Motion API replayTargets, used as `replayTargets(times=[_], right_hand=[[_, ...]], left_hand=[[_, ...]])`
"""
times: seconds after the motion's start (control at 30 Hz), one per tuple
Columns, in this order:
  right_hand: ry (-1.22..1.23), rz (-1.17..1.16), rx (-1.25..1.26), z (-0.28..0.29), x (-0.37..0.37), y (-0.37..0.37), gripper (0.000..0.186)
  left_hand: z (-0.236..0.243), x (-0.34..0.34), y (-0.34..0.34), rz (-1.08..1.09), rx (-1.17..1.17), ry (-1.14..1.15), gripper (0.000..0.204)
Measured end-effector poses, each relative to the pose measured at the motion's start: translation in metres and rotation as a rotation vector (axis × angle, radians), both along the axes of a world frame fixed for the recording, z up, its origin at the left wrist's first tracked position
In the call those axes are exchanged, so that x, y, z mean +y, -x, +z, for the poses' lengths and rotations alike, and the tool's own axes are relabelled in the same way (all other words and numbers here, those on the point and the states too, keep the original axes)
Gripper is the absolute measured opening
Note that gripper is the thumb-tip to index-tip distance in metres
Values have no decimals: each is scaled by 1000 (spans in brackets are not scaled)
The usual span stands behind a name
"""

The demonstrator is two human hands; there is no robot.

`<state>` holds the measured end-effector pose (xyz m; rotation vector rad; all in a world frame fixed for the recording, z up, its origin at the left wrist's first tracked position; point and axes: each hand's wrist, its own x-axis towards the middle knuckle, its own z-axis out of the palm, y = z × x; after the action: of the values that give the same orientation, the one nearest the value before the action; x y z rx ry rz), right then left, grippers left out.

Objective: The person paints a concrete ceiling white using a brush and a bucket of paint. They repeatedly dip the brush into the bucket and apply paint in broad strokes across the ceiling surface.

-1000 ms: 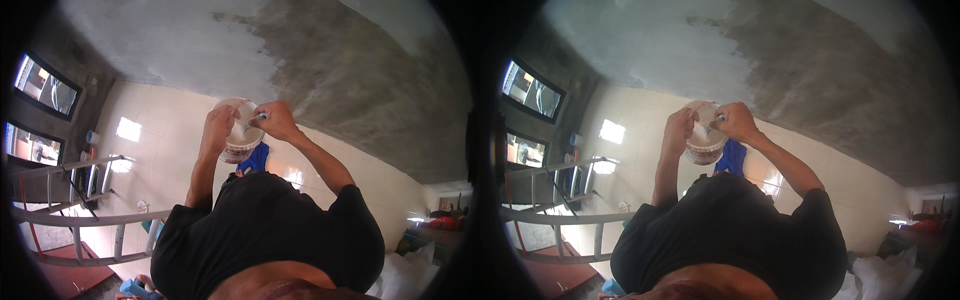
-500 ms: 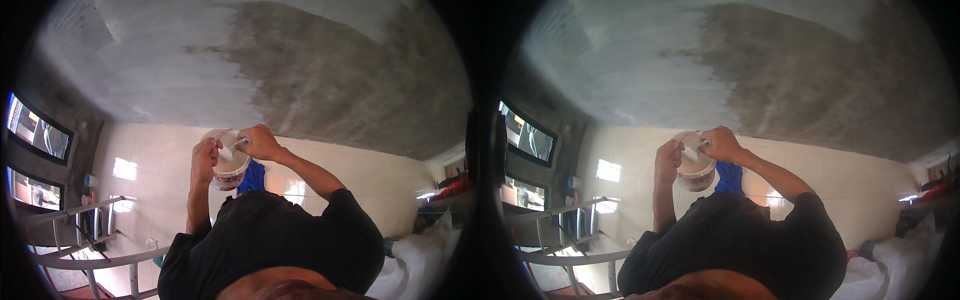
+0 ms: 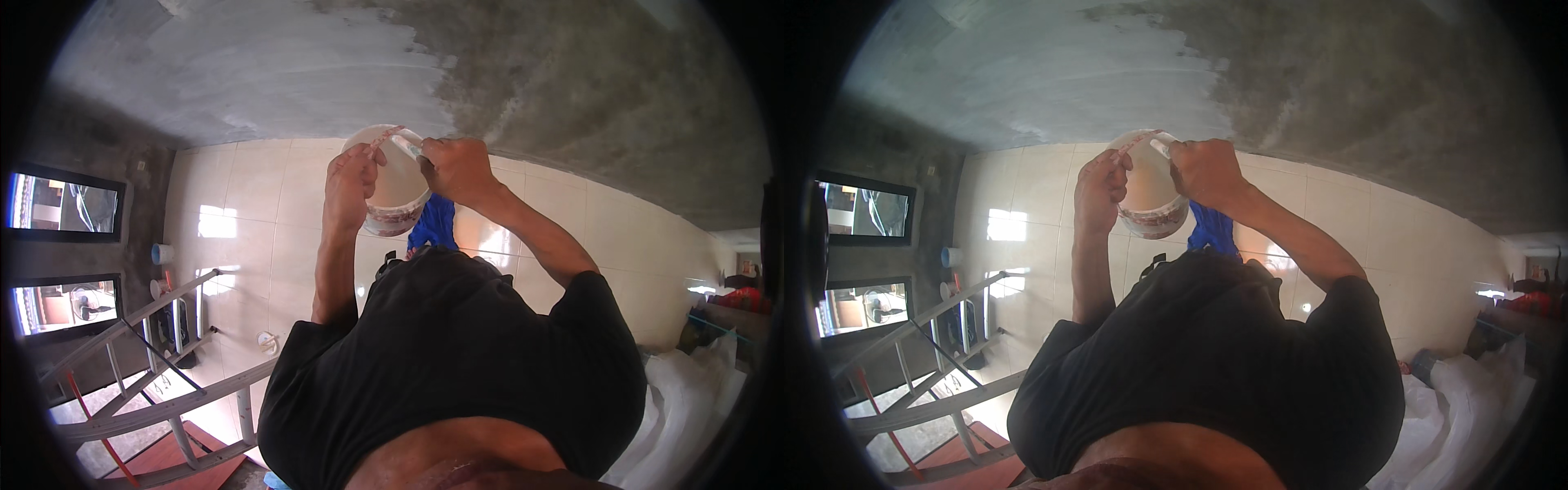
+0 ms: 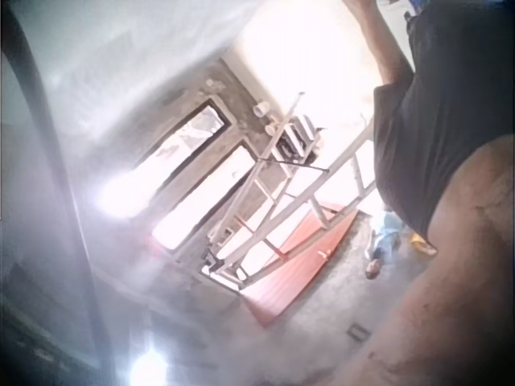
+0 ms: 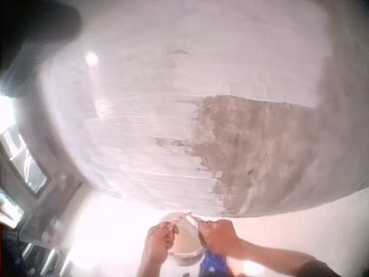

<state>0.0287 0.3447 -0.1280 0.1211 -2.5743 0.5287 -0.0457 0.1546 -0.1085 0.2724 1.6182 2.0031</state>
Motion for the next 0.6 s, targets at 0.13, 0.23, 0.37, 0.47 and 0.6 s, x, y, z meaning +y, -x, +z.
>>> replayTargets(times=[0.13, 0.23, 0.37, 0.47, 0.6], right_hand=[[322, 71, -182, 13, 22, 9, 15], [733, 170, -410, 11, 30, 12, 19], [924, 200, -468, 1, 42, 15, 18], [839, 221, -378, 5, 52, 16, 19], [692, 251, -369, 1, 62, 32, 21]], left_hand=[[5, 8, 13, -64, 2, 1, 24], [3, 18, 18, -62, -21, 17, 24], [5, 20, 21, -24, -12, 23, 24], [4, 21, 22, -22, -15, 18, 25], [5, 29, 22, -30, 36, 45, 25]])
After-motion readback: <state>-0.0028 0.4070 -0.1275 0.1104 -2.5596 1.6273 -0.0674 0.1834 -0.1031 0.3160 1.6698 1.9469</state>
